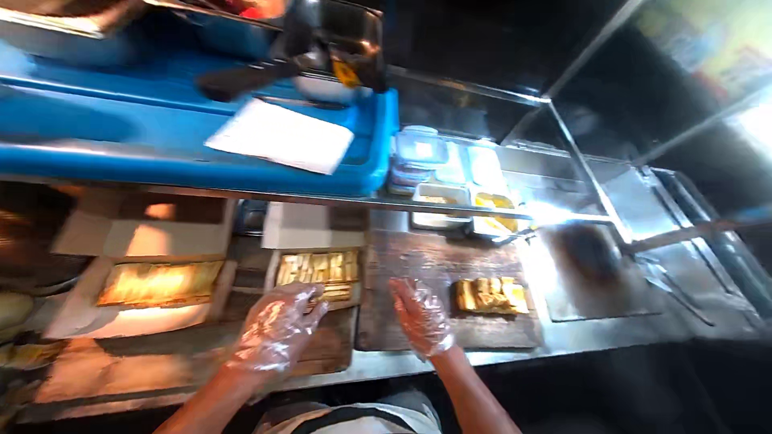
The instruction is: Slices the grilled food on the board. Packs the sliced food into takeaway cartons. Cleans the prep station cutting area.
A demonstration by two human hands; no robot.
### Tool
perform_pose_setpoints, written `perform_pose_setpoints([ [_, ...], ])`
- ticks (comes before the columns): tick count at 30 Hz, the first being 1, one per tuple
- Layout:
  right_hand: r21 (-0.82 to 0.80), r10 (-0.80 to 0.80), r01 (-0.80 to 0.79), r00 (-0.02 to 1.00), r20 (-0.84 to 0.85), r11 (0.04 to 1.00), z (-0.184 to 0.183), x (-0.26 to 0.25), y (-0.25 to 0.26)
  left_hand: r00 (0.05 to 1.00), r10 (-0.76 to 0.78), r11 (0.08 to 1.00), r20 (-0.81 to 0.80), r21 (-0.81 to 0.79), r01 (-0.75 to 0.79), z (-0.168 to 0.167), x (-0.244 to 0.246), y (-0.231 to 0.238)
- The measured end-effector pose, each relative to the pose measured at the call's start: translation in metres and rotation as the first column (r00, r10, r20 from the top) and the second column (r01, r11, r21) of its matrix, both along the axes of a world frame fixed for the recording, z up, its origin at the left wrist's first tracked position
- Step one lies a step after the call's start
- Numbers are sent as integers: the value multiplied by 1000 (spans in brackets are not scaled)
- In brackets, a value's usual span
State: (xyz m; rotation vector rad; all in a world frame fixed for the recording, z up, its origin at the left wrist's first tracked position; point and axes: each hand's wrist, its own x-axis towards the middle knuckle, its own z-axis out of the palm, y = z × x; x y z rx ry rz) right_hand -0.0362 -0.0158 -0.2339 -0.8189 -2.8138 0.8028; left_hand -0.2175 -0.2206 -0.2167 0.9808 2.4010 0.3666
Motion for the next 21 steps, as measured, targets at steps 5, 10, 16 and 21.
perform_pose_setpoints([
  [5, -58, -162, 211, 874, 459, 976, 36, 120, 179, 979, -58, 949, 196, 314, -7, 7, 103, 108],
  [10, -168, 109, -25, 852, 512, 986, 4, 139, 257, 934, -189, 980, 303, 123, 158, -6, 174, 277],
  [16, -237, 231, -114, 802, 551, 965, -4, 119, 249, 928, -268, 930, 260, -181, 319, -24, 198, 347],
  [21, -281, 177, -61, 896, 408, 958, -7, 140, 258, 918, -297, 945, 264, -56, 322, -34, 194, 337],
])
